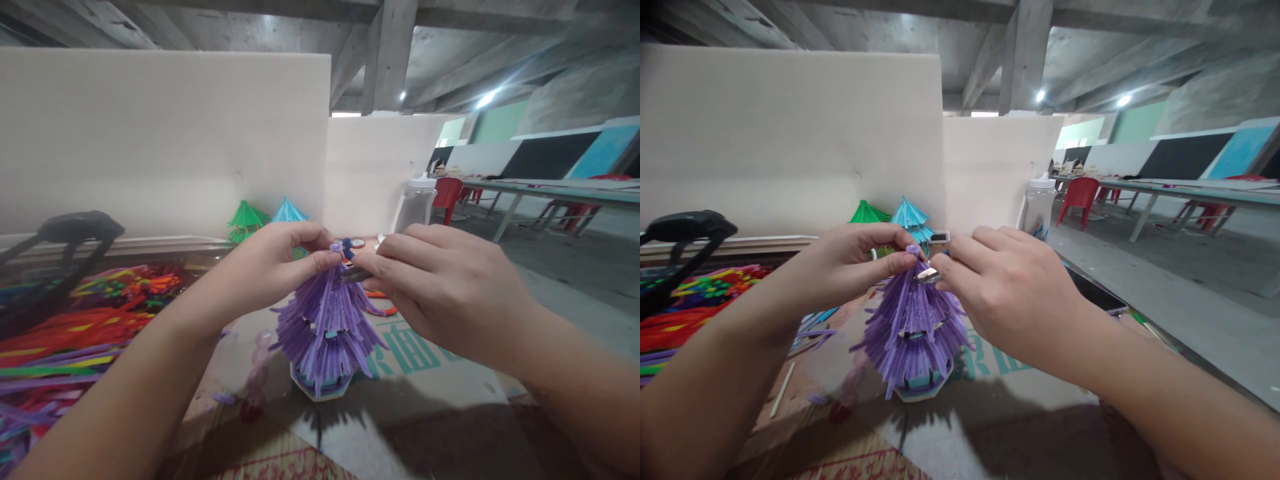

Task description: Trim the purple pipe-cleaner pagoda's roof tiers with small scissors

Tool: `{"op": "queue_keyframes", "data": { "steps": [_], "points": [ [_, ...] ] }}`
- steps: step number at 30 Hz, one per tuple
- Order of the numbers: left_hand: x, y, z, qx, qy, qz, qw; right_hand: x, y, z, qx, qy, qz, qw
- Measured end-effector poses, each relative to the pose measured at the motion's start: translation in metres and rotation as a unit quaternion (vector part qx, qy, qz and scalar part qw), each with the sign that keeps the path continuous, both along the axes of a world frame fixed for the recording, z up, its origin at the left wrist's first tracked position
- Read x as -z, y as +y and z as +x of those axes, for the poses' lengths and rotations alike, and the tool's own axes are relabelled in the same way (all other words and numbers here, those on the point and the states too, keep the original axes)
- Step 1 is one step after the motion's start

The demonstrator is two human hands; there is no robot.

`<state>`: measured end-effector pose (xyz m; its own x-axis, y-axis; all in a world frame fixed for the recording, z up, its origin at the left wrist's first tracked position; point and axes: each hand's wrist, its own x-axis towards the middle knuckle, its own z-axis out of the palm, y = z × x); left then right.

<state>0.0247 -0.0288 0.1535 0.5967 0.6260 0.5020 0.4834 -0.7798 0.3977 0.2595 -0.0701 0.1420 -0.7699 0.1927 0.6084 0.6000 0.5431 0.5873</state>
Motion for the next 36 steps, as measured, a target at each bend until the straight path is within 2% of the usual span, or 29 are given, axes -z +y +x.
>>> {"op": "queue_keyframes", "data": {
  "steps": [9, 23, 29, 36],
  "points": [
    [0.0, -0.003, 0.003, 0.003, -0.008, 0.002, 1.0, -0.003, 0.003, 0.002, -0.024, -0.01, -0.014, 1.0],
    [0.001, -0.005, 0.005, 0.019, -0.022, 0.006, 1.0, -0.004, 0.004, 0.004, -0.026, 0.004, -0.008, 1.0],
    [0.003, -0.011, 0.015, 0.009, -0.061, 0.062, 0.996, -0.004, 0.0, 0.006, -0.027, 0.017, 0.002, 0.999],
    [0.003, -0.003, 0.009, 0.029, -0.009, 0.035, 0.999, -0.003, -0.002, 0.003, -0.046, 0.045, -0.019, 0.998]
  ]
}}
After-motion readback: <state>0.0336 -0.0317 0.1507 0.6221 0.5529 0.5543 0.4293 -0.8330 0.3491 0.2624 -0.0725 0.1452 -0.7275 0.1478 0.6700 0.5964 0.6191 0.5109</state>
